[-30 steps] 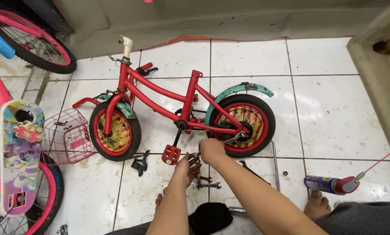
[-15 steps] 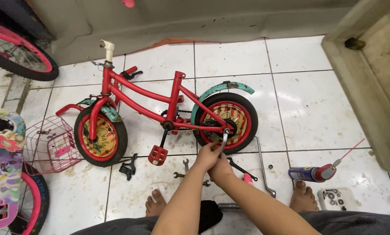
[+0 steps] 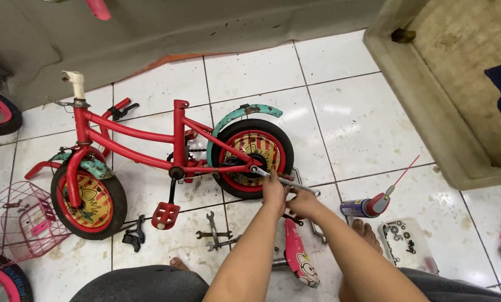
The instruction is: The person loosens the nuts on a bicycle wheel axle using a wrench.
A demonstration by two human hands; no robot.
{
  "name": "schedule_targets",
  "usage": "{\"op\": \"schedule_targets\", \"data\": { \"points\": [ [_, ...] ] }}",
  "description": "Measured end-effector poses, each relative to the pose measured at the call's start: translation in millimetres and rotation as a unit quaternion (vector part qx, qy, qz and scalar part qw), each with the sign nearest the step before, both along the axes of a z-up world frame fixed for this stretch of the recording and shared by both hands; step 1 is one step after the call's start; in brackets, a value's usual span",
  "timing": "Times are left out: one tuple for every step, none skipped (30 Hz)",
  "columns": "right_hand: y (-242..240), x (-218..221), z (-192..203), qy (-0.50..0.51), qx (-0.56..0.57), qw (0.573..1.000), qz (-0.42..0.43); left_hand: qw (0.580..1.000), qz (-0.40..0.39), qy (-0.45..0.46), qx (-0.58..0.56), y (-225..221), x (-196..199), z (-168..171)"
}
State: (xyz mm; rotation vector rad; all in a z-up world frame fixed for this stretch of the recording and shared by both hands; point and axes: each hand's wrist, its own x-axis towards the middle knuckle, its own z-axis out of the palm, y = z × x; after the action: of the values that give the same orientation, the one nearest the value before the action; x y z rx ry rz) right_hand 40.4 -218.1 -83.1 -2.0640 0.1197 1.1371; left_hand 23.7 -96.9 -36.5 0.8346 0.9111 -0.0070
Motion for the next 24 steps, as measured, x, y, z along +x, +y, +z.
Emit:
{"op": "schedule_targets", "data": {
  "points": [
    [1,4,40,0.002,0.0,1.0,-0.002,1.0,-0.002,0.002,0.0,-2,5,1],
    [4,10,80,0.032,0.051,0.994,-0.094,0.997,0.038,-0.021,-0.066,-3,11,2],
    [7,15,120,0.062,0.102,0.975,-0.185,0.987,0.077,-0.044,-0.133,-3,17,3],
    [5,26,113,0.064,0.101,0.976,-0.184,0.987,0.079,-0.042,-0.133,-3,22,5],
    [4,36,106,0.062,0.166,0.946,-0.273,0.975,0.118,-0.063,-0.178,-2,26,7],
    [3,49,100,0.057,0.23,0.903,-0.359,0.959,0.155,-0.086,-0.223,0,34,11],
    [10,55,116,0.056,0.23,0.903,-0.358,0.959,0.155,-0.086,-0.223,2,36,16],
    [17,59,131,0.036,0.239,0.899,-0.365,0.948,0.173,-0.089,-0.251,5,37,21],
    [25,63,147,0.015,0.249,0.894,-0.372,0.937,0.19,-0.091,-0.279,8,38,27],
    [31,69,140,0.017,0.249,0.894,-0.371,0.937,0.192,-0.09,-0.278,10,36,25],
    [37,75,134,0.008,0.266,0.877,-0.4,0.954,0.143,-0.064,-0.254,12,34,22],
    [45,82,128,-0.001,0.285,0.859,-0.425,0.968,0.096,-0.04,-0.228,17,33,21],
    [55,87,132,0.001,0.287,0.86,-0.422,0.968,0.1,-0.042,-0.225,22,26,29],
    [66,91,136,-0.006,0.287,0.855,-0.431,0.98,-0.011,-0.029,-0.195,27,17,36],
    [78,94,140,-0.012,0.288,0.85,-0.441,0.979,-0.121,-0.016,-0.161,33,9,44],
    [90,96,143,-0.011,0.29,0.851,-0.438,0.98,-0.118,-0.017,-0.159,39,0,41],
    [102,99,146,-0.039,0.287,0.863,-0.414,0.969,-0.215,0.009,-0.12,44,-9,39],
    [115,100,149,-0.066,0.282,0.875,-0.388,0.948,-0.307,0.036,-0.081,49,-20,36],
    [129,100,152,-0.064,0.283,0.877,-0.383,0.949,-0.302,0.036,-0.08,61,-27,28],
    [142,99,154,-0.093,0.267,0.899,-0.335,0.933,-0.351,0.073,-0.031,72,-35,19],
    [155,98,155,-0.122,0.251,0.917,-0.285,0.911,-0.398,0.11,0.018,82,-45,11],
    [169,91,157,-0.119,0.251,0.919,-0.279,0.913,-0.391,0.111,0.016,96,-54,7],
    [182,83,160,-0.156,0.201,0.946,-0.199,0.926,-0.353,0.134,0.017,110,-63,3],
    [198,75,162,-0.192,0.152,0.963,-0.114,0.937,-0.311,0.156,0.019,125,-74,0]
  ]
}}
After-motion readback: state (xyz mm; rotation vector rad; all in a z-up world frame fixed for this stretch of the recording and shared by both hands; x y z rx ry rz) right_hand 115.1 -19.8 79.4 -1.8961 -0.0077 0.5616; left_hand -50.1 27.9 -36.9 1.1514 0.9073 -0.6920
